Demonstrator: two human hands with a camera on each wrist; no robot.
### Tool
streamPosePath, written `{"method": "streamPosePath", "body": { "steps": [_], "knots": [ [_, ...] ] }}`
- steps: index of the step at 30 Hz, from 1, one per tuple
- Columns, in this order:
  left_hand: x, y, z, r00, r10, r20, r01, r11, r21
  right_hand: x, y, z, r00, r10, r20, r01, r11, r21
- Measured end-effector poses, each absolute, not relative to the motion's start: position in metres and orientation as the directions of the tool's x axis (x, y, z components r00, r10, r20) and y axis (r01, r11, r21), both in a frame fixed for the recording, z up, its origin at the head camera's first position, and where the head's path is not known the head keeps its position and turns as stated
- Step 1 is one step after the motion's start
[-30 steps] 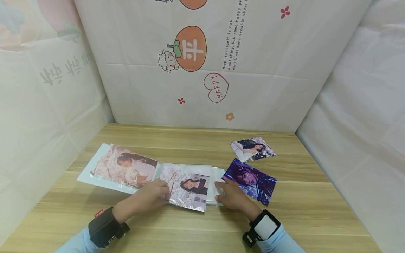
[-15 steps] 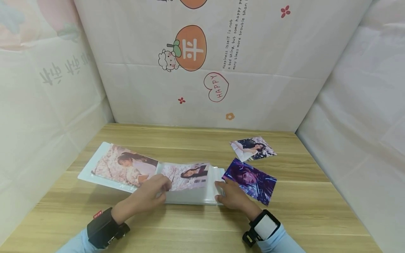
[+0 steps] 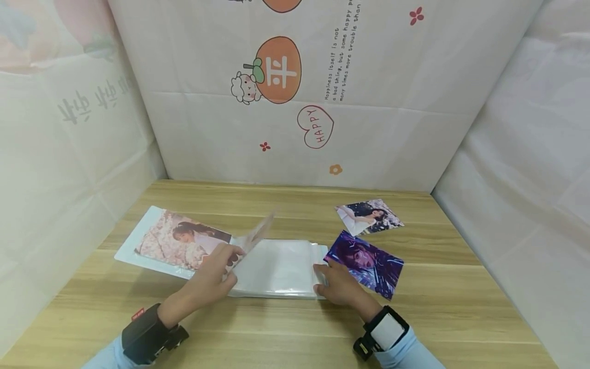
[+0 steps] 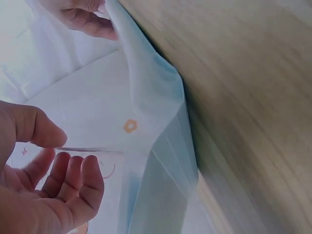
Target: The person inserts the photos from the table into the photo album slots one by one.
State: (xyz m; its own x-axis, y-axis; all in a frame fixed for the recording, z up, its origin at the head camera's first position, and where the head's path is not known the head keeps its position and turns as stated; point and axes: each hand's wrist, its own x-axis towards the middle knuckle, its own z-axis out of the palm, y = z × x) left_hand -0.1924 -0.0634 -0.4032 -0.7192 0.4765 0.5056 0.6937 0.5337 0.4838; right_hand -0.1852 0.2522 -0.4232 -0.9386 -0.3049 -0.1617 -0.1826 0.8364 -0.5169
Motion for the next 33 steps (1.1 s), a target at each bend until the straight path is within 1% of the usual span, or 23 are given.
{"method": "streamPosePath", "body": {
  "steps": [3, 10, 13, 18, 25, 29, 33],
  "knots": [
    [-0.193, -0.064, -0.401, -0.733, 0.421, 0.535, 0.677, 0.53, 0.51, -0.185, 0.252, -0.423, -0.939, -0.307, -0.156, -0.188, 0.836, -0.516],
    [-0.195, -0.069, -0.388, -0.728, 0.307, 0.613, 0.676, 0.466, 0.57, -0.186, 0.253, -0.423, -0.94, -0.304, -0.153, -0.184, 0.832, -0.523],
    [-0.196, -0.075, -0.381, -0.742, 0.257, 0.619, 0.658, 0.45, 0.603, -0.186, 0.253, -0.424, -0.941, -0.299, -0.159, -0.176, 0.832, -0.526],
    [-0.194, -0.083, -0.372, -0.797, 0.202, 0.569, 0.593, 0.435, 0.677, -0.187, 0.254, -0.425, -0.942, -0.293, -0.162, -0.17, 0.836, -0.521],
    [-0.194, -0.095, -0.36, -0.849, 0.103, 0.518, 0.505, 0.443, 0.74, -0.187, 0.254, -0.425, -0.941, -0.3, -0.158, -0.176, 0.831, -0.527],
    [-0.194, -0.104, -0.353, -0.872, 0.041, 0.488, 0.461, 0.402, 0.791, -0.186, 0.254, -0.426, -0.939, -0.306, -0.156, -0.183, 0.83, -0.527],
    [-0.193, -0.113, -0.348, -0.876, -0.011, 0.481, 0.44, 0.388, 0.81, -0.187, 0.254, -0.427, -0.94, -0.303, -0.157, -0.181, 0.832, -0.524]
  ]
}}
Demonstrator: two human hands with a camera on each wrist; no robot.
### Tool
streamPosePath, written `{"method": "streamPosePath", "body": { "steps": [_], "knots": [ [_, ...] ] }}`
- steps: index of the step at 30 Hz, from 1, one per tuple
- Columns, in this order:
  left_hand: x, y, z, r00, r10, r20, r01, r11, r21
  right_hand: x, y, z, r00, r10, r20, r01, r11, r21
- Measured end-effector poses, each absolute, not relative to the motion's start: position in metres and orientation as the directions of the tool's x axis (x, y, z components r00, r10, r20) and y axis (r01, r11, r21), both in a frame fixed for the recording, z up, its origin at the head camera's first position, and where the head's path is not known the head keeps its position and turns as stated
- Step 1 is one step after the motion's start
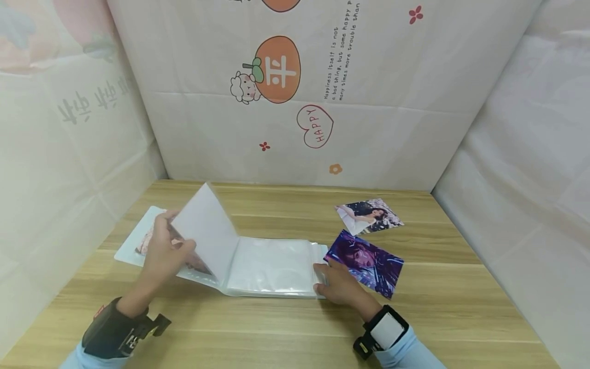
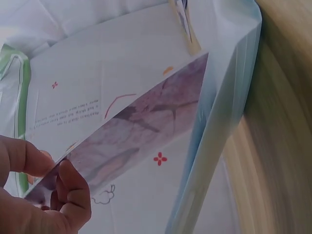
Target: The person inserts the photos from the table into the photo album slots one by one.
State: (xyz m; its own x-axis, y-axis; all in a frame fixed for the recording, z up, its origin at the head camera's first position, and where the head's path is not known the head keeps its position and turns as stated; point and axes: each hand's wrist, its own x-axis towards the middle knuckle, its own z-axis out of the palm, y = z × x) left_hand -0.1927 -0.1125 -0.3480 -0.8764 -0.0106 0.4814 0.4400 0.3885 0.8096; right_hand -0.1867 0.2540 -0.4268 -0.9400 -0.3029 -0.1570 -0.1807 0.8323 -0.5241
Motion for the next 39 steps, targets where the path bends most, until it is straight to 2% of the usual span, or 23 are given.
{"method": "streamPosePath", "body": {
  "steps": [6, 10, 15, 21, 28, 39],
  "knots": [
    [-0.193, -0.129, -0.352, -0.863, -0.065, 0.501, 0.424, 0.447, 0.788, -0.187, 0.252, -0.426, -0.944, -0.274, -0.182, -0.144, 0.842, -0.519],
    [-0.193, -0.137, -0.355, -0.87, -0.08, 0.486, 0.366, 0.556, 0.746, -0.188, 0.25, -0.425, -0.947, -0.243, -0.208, -0.111, 0.859, -0.499],
    [-0.191, -0.145, -0.355, -0.914, -0.11, 0.391, 0.236, 0.639, 0.732, -0.188, 0.25, -0.426, -0.949, -0.234, -0.212, -0.108, 0.872, -0.478],
    [-0.189, -0.152, -0.356, -0.934, -0.141, 0.327, 0.158, 0.658, 0.736, -0.186, 0.25, -0.426, -0.96, -0.21, -0.188, -0.109, 0.891, -0.44],
    [-0.191, -0.161, -0.357, -0.977, -0.133, 0.168, 0.033, 0.68, 0.732, -0.184, 0.254, -0.426, -0.974, -0.174, -0.143, -0.094, 0.891, -0.444],
    [-0.196, -0.171, -0.37, -0.991, -0.121, 0.056, -0.058, 0.77, 0.635, -0.185, 0.256, -0.429, -0.974, -0.192, -0.123, -0.118, 0.886, -0.447]
  ]
}}
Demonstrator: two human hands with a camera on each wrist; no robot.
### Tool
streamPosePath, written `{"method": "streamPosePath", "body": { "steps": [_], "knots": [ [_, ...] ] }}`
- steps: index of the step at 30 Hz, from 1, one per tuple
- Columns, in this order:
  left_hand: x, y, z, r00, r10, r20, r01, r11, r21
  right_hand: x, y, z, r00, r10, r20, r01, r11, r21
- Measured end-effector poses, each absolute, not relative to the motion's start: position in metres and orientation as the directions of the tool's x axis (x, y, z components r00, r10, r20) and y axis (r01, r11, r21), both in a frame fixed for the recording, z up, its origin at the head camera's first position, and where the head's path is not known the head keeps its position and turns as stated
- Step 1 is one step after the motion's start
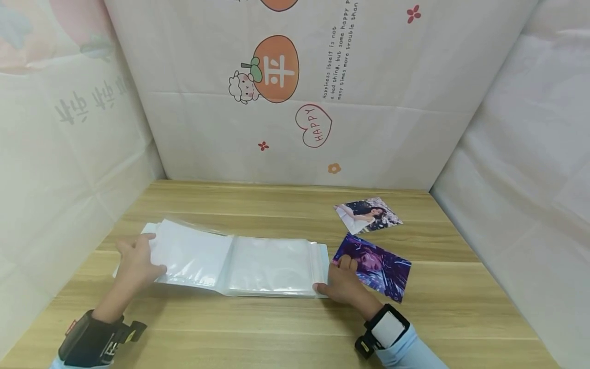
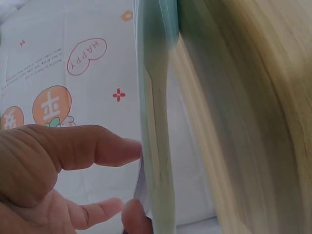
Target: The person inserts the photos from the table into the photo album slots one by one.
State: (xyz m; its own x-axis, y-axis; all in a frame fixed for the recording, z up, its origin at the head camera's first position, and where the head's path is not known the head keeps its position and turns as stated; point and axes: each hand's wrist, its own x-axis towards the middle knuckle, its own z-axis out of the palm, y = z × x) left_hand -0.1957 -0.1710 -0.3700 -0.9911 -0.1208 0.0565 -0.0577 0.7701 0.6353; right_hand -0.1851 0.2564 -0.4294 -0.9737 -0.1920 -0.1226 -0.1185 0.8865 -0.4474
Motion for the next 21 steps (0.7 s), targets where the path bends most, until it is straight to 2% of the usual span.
{"method": "streamPosePath", "body": {
  "steps": [10, 15, 21],
  "knots": [
    [-0.195, -0.183, -0.376, -0.996, -0.054, -0.067, -0.08, 0.874, 0.479, -0.184, 0.256, -0.428, -0.974, -0.177, -0.138, -0.102, 0.898, -0.428],
    [-0.195, -0.187, -0.38, -0.99, -0.003, -0.142, -0.066, 0.897, 0.438, -0.184, 0.255, -0.427, -0.975, -0.163, -0.149, -0.086, 0.903, -0.421],
    [-0.198, -0.19, -0.386, -0.985, 0.04, -0.167, -0.033, 0.91, 0.413, -0.184, 0.256, -0.429, -0.98, -0.155, -0.124, -0.095, 0.916, -0.389]
  ]
}}
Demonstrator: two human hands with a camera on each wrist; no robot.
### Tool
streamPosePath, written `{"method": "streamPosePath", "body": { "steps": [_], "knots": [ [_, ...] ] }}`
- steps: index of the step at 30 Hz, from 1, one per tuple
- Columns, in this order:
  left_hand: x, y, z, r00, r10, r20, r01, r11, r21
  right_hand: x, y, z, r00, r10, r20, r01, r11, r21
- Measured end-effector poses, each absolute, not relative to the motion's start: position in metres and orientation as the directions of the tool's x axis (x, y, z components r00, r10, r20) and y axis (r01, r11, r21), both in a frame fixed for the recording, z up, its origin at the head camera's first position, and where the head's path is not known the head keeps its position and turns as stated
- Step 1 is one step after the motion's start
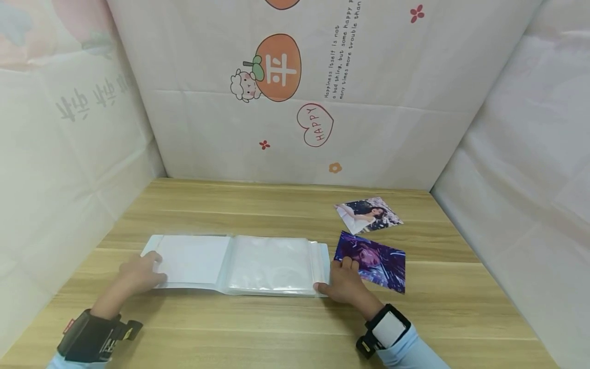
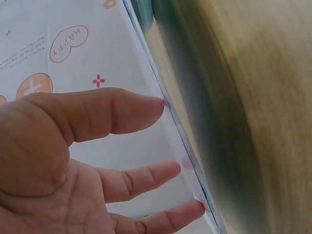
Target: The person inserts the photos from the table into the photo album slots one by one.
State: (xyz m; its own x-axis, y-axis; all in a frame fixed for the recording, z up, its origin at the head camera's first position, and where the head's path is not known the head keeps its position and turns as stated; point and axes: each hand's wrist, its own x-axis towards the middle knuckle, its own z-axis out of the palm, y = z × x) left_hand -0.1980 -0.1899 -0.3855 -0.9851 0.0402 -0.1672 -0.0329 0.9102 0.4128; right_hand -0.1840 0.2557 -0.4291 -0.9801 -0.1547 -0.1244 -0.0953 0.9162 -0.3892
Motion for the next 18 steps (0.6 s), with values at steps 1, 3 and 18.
{"method": "streamPosePath", "body": {
  "steps": [1, 3, 18],
  "knots": [
    [-0.1986, -0.1904, -0.3869, -0.984, 0.043, -0.171, -0.032, 0.91, 0.414, -0.184, 0.2558, -0.4294, -0.981, -0.154, -0.119, -0.097, 0.918, -0.385],
    [-0.1998, -0.1916, -0.3897, -0.983, 0.048, -0.18, -0.032, 0.908, 0.417, -0.1842, 0.2559, -0.4298, -0.982, -0.154, -0.111, -0.101, 0.92, -0.379],
    [-0.2044, -0.1936, -0.3965, -0.977, 0.032, -0.209, -0.065, 0.895, 0.442, -0.1843, 0.2565, -0.4233, -0.978, -0.144, -0.152, -0.072, 0.914, -0.399]
  ]
}}
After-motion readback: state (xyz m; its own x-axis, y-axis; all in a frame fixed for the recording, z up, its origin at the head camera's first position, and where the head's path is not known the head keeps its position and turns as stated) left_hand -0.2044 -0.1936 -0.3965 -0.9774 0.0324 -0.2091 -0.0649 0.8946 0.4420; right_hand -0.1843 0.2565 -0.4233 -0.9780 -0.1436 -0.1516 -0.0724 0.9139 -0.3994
